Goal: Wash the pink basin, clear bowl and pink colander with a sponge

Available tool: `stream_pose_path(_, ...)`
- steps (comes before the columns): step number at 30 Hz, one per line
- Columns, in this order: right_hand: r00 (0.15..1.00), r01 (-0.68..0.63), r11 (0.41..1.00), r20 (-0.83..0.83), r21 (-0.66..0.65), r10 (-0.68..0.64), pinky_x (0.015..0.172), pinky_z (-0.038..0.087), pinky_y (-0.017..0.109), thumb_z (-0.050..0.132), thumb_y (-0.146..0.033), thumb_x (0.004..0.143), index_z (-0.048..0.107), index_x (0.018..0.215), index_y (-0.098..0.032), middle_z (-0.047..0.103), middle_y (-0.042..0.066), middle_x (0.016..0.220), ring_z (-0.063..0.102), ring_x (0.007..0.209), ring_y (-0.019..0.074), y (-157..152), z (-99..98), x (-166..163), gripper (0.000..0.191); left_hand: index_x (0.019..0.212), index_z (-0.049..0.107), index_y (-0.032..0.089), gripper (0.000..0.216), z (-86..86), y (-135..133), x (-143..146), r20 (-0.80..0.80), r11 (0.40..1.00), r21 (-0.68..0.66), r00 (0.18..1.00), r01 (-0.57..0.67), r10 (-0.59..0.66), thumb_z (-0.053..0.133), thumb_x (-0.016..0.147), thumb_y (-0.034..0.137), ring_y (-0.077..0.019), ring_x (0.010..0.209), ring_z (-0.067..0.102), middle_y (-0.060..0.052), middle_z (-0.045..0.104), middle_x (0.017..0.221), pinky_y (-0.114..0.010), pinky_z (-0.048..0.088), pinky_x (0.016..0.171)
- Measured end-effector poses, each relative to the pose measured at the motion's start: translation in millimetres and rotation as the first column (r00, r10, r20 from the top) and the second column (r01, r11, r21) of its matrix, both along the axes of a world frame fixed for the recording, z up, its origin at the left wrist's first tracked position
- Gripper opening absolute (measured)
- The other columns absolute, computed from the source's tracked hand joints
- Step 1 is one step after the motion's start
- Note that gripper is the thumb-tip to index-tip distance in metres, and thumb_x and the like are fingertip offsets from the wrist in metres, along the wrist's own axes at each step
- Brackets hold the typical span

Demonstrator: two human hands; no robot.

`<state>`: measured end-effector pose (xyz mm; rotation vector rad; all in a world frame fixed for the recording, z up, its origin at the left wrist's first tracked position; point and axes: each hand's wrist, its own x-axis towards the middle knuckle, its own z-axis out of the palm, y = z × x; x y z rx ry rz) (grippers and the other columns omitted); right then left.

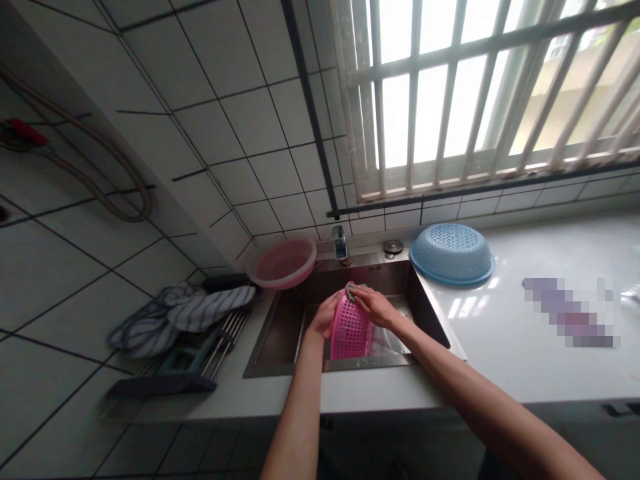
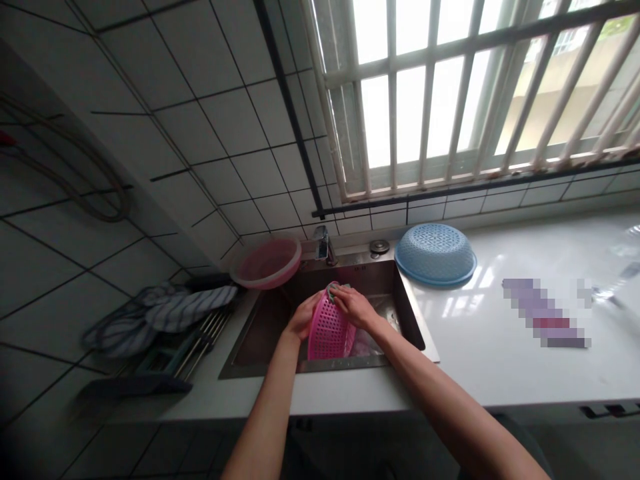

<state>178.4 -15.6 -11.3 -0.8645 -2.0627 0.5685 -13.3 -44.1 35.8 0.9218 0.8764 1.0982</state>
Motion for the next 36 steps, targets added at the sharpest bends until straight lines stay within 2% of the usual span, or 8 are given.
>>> stream_pose_path(5,0.998,0.016,0.997,0.066,0.073,-0.021,0.121,0.044,0.05,0.046,-0.03,0.109,0.062,0.148,-0.028,0.061,0.008,0.152,0.054,0.144,0.0256,0,4.4,-1,0.042,0.092,0.078,0.014,0.033,1.7,11,8,-0.152,0.997,0.071,0.988,-0.013,0.024,0.085,0.07,0.038,-0.0224,0.088,0.07,-0.012,0.079,0.1,-0.035,0.053,0.086)
stream_pose_path(10,0.986,-0.005,0.975,0.166,0.222,-0.033,0.125,0.033,0.064,0.054,-0.026,0.106,0.065,0.145,-0.03,0.06,0.007,0.153,0.045,0.15,0.0321,-21,20.8,-10,0.041,0.078,0.072,0.018,0.028,-7.0,19,10,-0.253,0.881,0.183,0.845,-0.436,0.471,0.067,0.08,0.045,-0.017,0.074,0.064,-0.004,0.074,0.08,-0.027,0.047,0.071)
stream_pose_path(16,0.926,-0.324,0.891,0.301,0.318,0.229,0.128,0.035,0.053,0.061,-0.024,0.102,0.072,0.136,-0.035,0.068,0.002,0.144,0.053,0.144,0.0256,-42,34.6,-21,0.037,0.077,0.076,0.016,0.059,-11.3,20,-16,-0.38,0.935,0.03,0.861,-0.353,0.338,0.064,0.079,0.073,-0.0227,0.074,0.068,-0.009,0.075,0.076,-0.031,0.048,0.069)
stream_pose_path(18,0.945,-0.274,0.92,0.254,0.279,0.205,0.126,0.038,0.051,0.06,-0.027,0.103,0.071,0.137,-0.035,0.066,0.002,0.146,0.054,0.144,0.0249,-31,30.7,-16,0.037,0.075,0.076,0.016,0.063,-15.2,17,-21,-0.378,0.951,0.012,0.879,-0.308,0.289,0.065,0.078,0.078,-0.0236,0.071,0.068,-0.009,0.073,0.069,-0.031,0.048,0.067)
stream_pose_path(21,0.997,0.012,0.995,0.074,0.101,-0.02,0.12,0.045,0.052,0.052,-0.032,0.107,0.068,0.141,-0.032,0.066,0.006,0.146,0.057,0.141,0.0261,-7,19.2,1,0.038,0.067,0.072,0.017,0.066,-23.8,16,-20,-0.416,0.949,0.059,0.857,-0.31,0.305,0.067,0.075,0.082,-0.0211,0.062,0.062,-0.006,0.066,0.059,-0.03,0.041,0.059)
stream_pose_path(24,0.988,0.15,0.989,0.026,-0.005,-0.15,0.116,0.048,0.053,0.048,-0.033,0.107,0.07,0.14,-0.027,0.067,0.01,0.145,0.06,0.137,0.0278,3,13.8,10,0.039,0.06,0.067,0.017,0.07,-30.1,20,-14,-0.437,0.929,0.141,0.82,-0.342,0.369,0.068,0.069,0.087,-0.0167,0.055,0.053,-0.002,0.06,0.054,-0.028,0.035,0.056)
stream_pose_path(32,0.947,-0.211,0.92,0.303,0.33,0.109,0.129,0.027,0.058,0.064,-0.025,0.1,0.081,0.11,-0.033,0.069,-0.001,0.141,0.045,0.149,0.0287,-35,37.1,-28,0.022,0.074,0.077,0.017,0.064,-22.2,29,-9,-0.409,0.858,0.19,0.756,-0.477,0.511,0.06,0.085,0.077,-0.0258,0.084,0.069,-0.012,0.076,0.079,-0.032,0.048,0.074)
stream_pose_path(36,0.988,0.023,0.975,0.145,0.22,-0.056,0.124,0.038,0.054,0.058,-0.029,0.104,0.076,0.127,-0.033,0.065,0.002,0.147,0.052,0.144,0.0276,-10,28.9,-10,0.03,0.07,0.075,0.016,0.072,-19.3,24,-2,-0.441,0.896,0.238,0.78,-0.375,0.444,0.057,0.082,0.085,-0.0232,0.073,0.064,-0.01,0.073,0.072,-0.031,0.045,0.068)
